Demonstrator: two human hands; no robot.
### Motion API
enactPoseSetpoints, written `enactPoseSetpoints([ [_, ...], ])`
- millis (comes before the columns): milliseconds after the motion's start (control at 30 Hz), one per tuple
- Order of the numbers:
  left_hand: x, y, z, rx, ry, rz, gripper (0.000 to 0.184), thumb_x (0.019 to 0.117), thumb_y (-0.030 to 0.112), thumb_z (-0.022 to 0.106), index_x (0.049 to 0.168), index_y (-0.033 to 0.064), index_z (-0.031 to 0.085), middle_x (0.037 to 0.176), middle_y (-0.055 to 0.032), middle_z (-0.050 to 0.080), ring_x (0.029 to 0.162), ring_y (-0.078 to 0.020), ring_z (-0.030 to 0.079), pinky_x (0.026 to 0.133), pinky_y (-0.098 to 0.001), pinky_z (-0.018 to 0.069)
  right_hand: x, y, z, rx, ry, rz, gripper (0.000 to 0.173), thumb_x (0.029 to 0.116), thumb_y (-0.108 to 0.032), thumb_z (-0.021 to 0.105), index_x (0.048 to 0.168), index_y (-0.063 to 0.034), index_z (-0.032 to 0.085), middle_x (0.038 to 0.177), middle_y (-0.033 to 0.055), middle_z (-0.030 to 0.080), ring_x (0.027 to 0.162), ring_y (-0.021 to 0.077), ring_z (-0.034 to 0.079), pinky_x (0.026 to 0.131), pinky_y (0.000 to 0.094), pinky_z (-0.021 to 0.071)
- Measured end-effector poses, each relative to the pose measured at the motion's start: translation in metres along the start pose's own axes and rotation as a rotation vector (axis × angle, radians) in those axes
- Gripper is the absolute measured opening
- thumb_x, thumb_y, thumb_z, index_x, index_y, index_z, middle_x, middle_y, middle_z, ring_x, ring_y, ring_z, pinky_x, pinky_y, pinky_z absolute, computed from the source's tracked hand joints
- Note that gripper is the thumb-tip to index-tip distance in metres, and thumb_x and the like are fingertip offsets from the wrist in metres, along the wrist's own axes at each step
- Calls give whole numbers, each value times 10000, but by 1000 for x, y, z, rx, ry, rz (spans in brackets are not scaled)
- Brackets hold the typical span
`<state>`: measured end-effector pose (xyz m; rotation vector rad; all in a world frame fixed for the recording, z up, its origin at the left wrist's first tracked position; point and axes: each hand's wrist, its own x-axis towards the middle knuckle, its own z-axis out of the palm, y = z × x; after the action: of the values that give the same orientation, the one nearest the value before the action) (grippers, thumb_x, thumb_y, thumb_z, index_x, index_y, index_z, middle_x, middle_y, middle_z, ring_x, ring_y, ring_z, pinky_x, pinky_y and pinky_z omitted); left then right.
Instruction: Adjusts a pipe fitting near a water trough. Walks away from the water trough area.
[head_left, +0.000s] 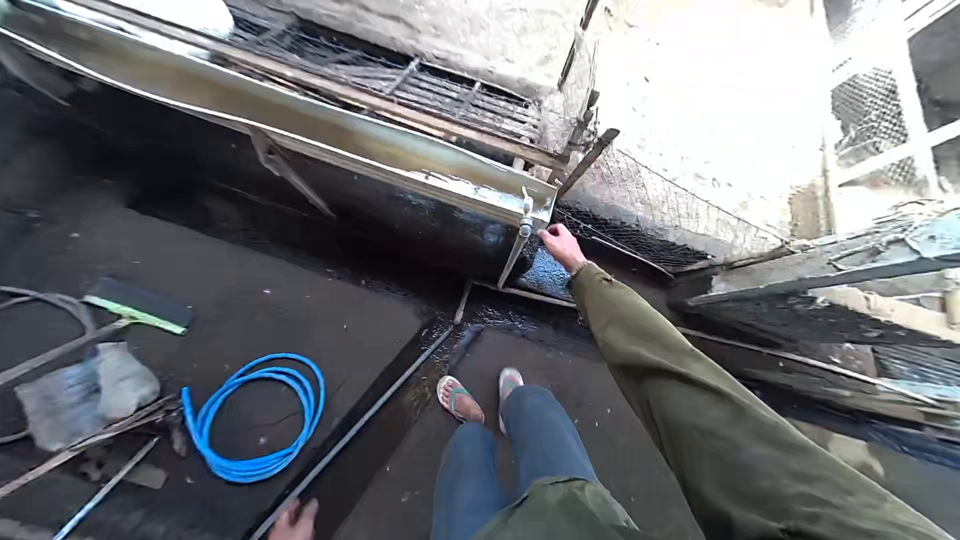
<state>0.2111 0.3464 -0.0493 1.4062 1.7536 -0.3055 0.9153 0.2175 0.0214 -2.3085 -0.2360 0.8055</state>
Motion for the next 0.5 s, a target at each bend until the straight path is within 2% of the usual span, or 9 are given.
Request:
enactPoseSetpoints([
  [33, 33, 45, -15, 27, 22, 71, 563, 1015, 274, 598, 1467, -28, 453, 1418, -310, 525, 1308, -451, 524, 1074, -643, 417, 24, -8, 4, -10, 31, -4, 582, 1008, -447, 586, 1404, -24, 534, 1278, 264, 638, 1184, 410, 627, 1001, 613, 488],
  [100, 90, 139, -38, 71, 58, 209, 584, 1024, 313, 591, 1474, -28, 442, 1436, -316, 506, 1348, -471, 483, 1108, -662, 374, 72, -21, 16, -62, 88, 0, 685, 960, -484, 654, 1447, -32, 490, 1285, 274, 633, 1197, 427, 623, 1003, 622, 495],
  [167, 117, 234, -49, 54, 69, 273, 596, 1037, 328, 567, 1497, -19, 417, 1477, -302, 472, 1382, -450, 455, 1130, -634, 361, 108, -26, 30, -171, 104, 42, 766, 928, -544, 659, 1474, -44, 463, 1322, 286, 604, 1223, 449, 601, 991, 649, 489],
  [233, 133, 324, -42, -44, 74, 325, 601, 1046, 352, 536, 1517, 6, 396, 1504, -278, 451, 1375, -417, 469, 1102, -609, 401, 138, -39, 41, -306, 110, 56, 746, 949, -595, 606, 1439, -42, 501, 1294, 274, 629, 1202, 443, 621, 962, 655, 497],
  [300, 143, 384, -12, -144, 31, 344, 588, 1052, 350, 526, 1521, 24, 386, 1500, -261, 455, 1322, -400, 520, 1046, -599, 457, 144, -33, 51, -417, 134, 58, 656, 992, -570, 548, 1370, -33, 569, 1240, 257, 661, 1169, 430, 644, 939, 641, 509],
  [367, 151, 434, 37, -167, -51, 337, 556, 1062, 332, 522, 1523, 49, 393, 1520, -236, 451, 1321, -400, 529, 1041, -610, 460, 149, -25, 53, -459, 181, 8, 520, 1033, -464, 503, 1280, -22, 622, 1161, 250, 691, 1117, 431, 666, 905, 626, 519],
  [433, 158, 465, 96, -196, -155, 323, 547, 1059, 331, 532, 1520, 66, 402, 1513, -216, 468, 1319, -388, 535, 1035, -605, 469, 135, -14, 54, -412, 203, -36, 472, 1045, -410, 481, 1216, 3, 634, 1062, 264, 701, 1037, 443, 685, 860, 624, 529],
  [500, 161, 485, 161, -286, -282, 275, 546, 1058, 350, 535, 1514, 78, 405, 1476, -205, 508, 1287, -372, 563, 1019, -590, 487, 107, 1, 53, -292, 194, -41, 492, 1060, -450, 444, 1203, -7, 603, 968, 266, 668, 917, 446, 679, 754, 626, 539],
])
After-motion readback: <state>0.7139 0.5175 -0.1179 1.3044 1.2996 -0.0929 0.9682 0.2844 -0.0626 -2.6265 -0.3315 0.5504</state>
